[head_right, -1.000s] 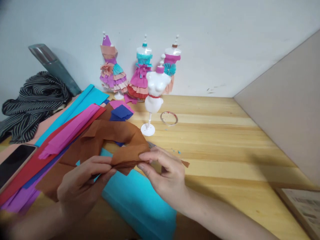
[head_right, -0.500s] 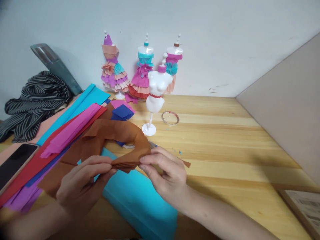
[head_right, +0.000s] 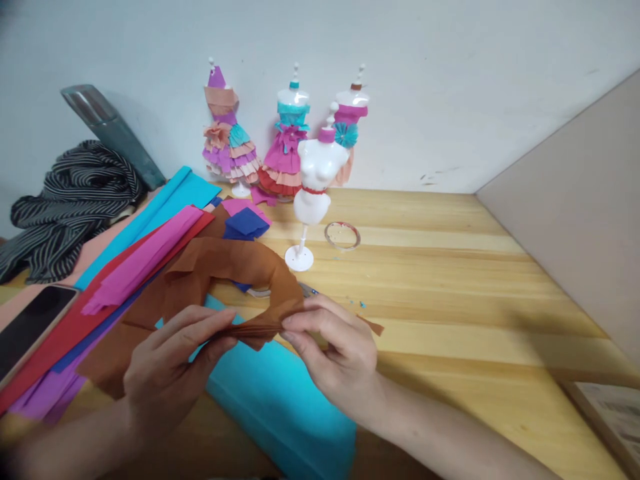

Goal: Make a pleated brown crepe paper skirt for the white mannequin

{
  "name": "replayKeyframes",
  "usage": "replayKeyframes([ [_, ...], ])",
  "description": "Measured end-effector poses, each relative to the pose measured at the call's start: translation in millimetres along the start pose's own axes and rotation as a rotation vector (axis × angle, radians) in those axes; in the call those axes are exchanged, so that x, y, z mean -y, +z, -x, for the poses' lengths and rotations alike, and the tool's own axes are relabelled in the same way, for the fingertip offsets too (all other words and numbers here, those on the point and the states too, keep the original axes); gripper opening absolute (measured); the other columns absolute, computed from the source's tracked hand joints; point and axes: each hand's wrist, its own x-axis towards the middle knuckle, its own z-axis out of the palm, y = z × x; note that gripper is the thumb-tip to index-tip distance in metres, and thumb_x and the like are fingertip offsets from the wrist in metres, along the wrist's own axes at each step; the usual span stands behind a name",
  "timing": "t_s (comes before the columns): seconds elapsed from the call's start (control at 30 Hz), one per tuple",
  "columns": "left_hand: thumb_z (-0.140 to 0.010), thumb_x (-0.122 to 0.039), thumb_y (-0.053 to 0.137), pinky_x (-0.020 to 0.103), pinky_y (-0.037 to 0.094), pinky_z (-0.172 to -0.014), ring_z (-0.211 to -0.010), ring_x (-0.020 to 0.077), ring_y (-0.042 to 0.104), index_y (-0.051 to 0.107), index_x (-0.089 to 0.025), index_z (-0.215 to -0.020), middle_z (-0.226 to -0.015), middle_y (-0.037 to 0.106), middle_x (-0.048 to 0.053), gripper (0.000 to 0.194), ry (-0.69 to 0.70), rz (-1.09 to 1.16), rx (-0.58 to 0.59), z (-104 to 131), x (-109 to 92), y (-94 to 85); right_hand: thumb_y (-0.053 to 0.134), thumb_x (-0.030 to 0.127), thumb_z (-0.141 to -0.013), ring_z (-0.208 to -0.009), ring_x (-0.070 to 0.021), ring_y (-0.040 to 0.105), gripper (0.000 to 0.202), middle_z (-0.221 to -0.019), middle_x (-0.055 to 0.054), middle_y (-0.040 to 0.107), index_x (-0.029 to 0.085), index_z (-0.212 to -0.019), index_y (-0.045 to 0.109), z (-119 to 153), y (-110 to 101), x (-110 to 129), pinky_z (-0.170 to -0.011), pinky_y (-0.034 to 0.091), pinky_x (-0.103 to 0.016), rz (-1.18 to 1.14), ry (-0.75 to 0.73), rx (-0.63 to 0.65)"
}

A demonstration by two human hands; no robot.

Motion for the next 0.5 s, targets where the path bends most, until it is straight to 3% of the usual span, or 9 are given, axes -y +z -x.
replayKeyframes([
  [0.17,-0.086,-0.015,0.063,0.015,0.055,-0.064,-0.069,0.0093,0.067,0.066,-0.016,-0.087,-0.077,0.069,0.001,0.003,-0.039,0.062,0.031,-4.6,-0.3,-1.5,0.066,0.003,-0.077,-0.069,-0.0157,0.067,0.019,-0.077,-0.003,0.070,0.021,-0.084,0.069,-0.6,0.1,0.1,-0.059,0.055,-0.027,0.004,-0.009,-0.002],
  [0.27,-0.086,-0.013,0.062,0.014,0.054,-0.063,-0.067,0.0081,0.065,0.065,-0.015,-0.082,-0.074,0.067,0.001,0.005,-0.033,0.059,0.044,-4.7,-1.8,-1.1,0.067,0.004,-0.077,-0.069,-0.0150,0.067,0.018,-0.075,-0.002,0.070,0.021,-0.083,0.068,0.7,1.0,-0.7,-0.061,0.055,-0.026,0.024,0.015,-0.011],
  [0.5,-0.086,-0.015,0.060,0.018,0.053,-0.062,-0.065,0.0108,0.067,0.064,-0.016,-0.079,-0.071,0.070,0.001,0.008,0.061,-0.121,-0.008,0.6,-3.4,0.6,0.069,0.008,-0.077,-0.068,-0.0158,0.066,0.014,-0.073,-0.001,0.069,0.022,-0.080,0.067,5.1,2.3,-1.4,-0.060,0.053,-0.027,0.007,0.115,-0.033],
])
